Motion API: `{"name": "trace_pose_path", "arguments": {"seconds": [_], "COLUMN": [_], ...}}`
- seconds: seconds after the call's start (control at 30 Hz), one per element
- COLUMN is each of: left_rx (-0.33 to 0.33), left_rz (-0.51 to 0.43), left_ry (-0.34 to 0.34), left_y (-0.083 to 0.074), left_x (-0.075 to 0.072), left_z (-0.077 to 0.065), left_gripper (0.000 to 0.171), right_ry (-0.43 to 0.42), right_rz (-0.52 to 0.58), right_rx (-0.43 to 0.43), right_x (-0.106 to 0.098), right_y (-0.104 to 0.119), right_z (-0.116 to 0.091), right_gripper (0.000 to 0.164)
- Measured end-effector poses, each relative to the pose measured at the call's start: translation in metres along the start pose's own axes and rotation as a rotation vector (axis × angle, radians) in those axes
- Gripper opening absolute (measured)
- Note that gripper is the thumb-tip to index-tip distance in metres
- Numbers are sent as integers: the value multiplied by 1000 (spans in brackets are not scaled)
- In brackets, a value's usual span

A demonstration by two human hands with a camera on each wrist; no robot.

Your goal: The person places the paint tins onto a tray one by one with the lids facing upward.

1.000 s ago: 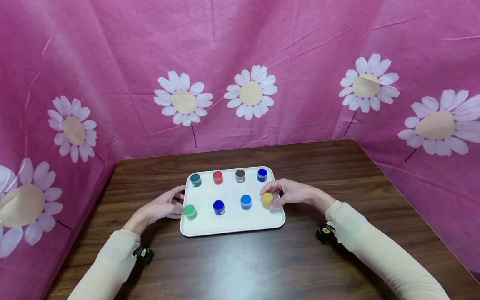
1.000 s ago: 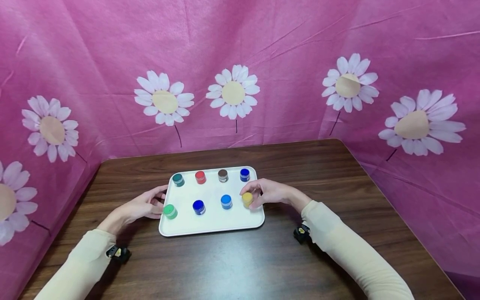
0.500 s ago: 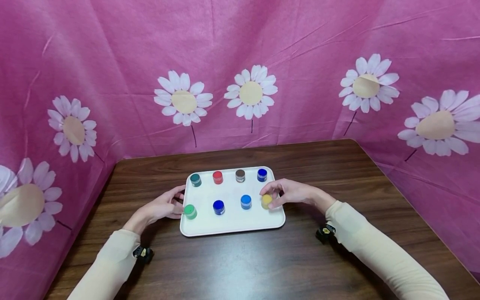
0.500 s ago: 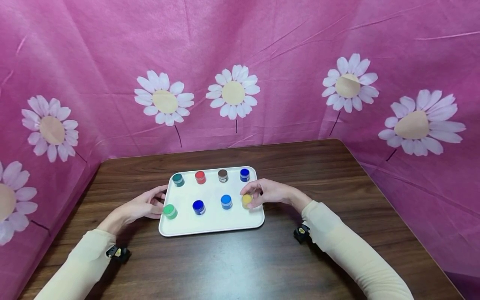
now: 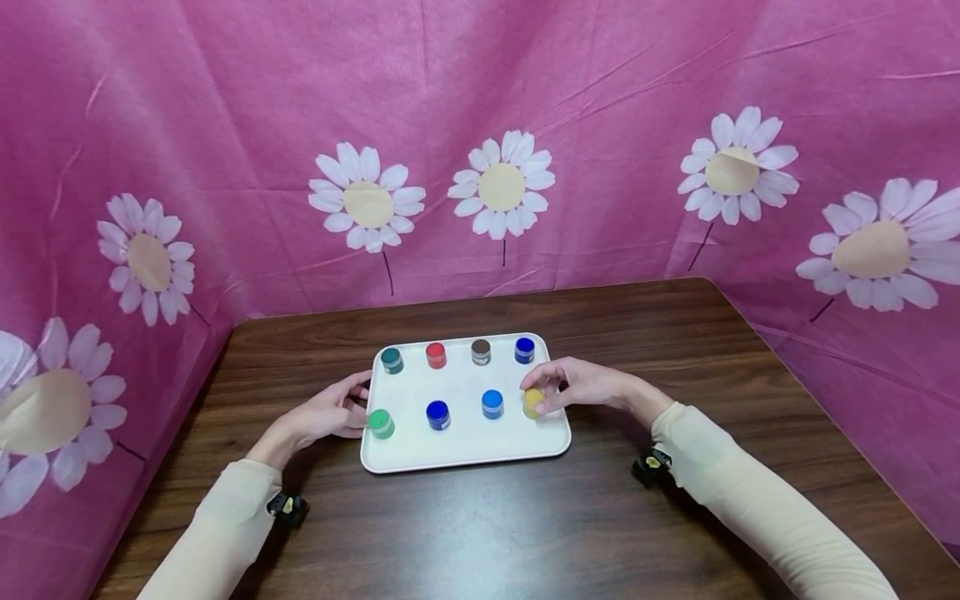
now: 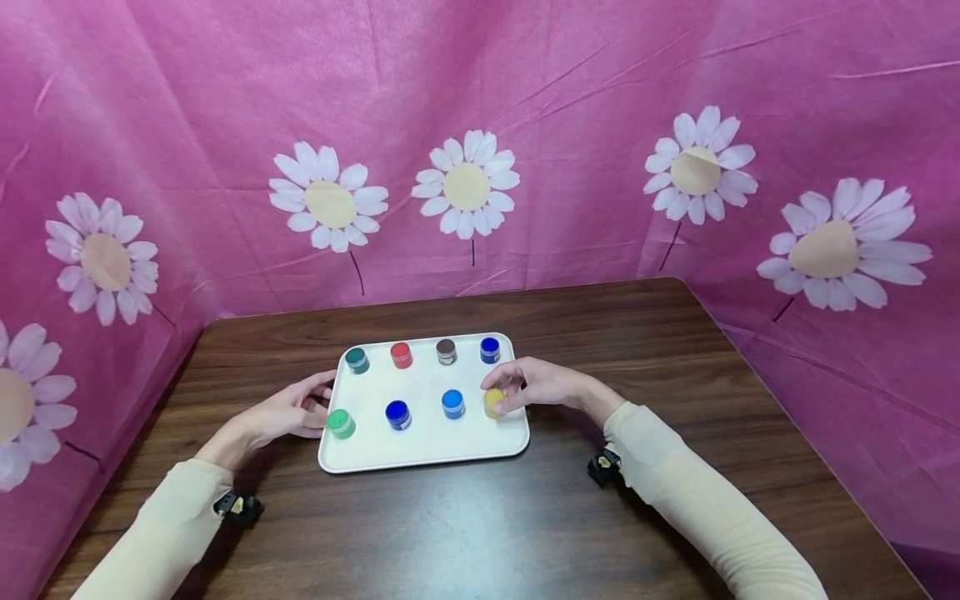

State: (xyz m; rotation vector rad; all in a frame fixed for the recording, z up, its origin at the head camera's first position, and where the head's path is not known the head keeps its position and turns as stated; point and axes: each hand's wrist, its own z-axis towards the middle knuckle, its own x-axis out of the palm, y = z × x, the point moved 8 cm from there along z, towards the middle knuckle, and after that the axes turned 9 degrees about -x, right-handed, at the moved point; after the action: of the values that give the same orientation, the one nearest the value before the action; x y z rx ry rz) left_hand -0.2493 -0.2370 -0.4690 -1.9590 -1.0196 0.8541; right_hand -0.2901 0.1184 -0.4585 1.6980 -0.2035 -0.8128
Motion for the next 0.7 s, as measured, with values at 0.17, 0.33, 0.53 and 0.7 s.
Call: {"name": "trace_pose_path", "arguments": {"seconds": [0.17, 0.33, 0.53, 0.7], "left_rx": [-6, 2, 19, 51], "left_rz": [2, 5, -2, 56], "left_ry": [-4, 0, 13, 1], "left_y": [2, 1, 0, -8], "left_x": [-1, -4, -8, -14], "left_z": [1, 3, 3, -6], "left_gripper": [89, 89, 88, 77], "right_ry": [1, -3, -23, -151], "right_rz": [15, 56, 63, 12], "right_rx": [-9, 17, 80, 29], "right_x": [1, -2, -14, -44], "right_y": [0, -1, 2, 22], "right_z": [0, -1, -4, -10], "right_gripper": [40, 35, 41, 42]}}
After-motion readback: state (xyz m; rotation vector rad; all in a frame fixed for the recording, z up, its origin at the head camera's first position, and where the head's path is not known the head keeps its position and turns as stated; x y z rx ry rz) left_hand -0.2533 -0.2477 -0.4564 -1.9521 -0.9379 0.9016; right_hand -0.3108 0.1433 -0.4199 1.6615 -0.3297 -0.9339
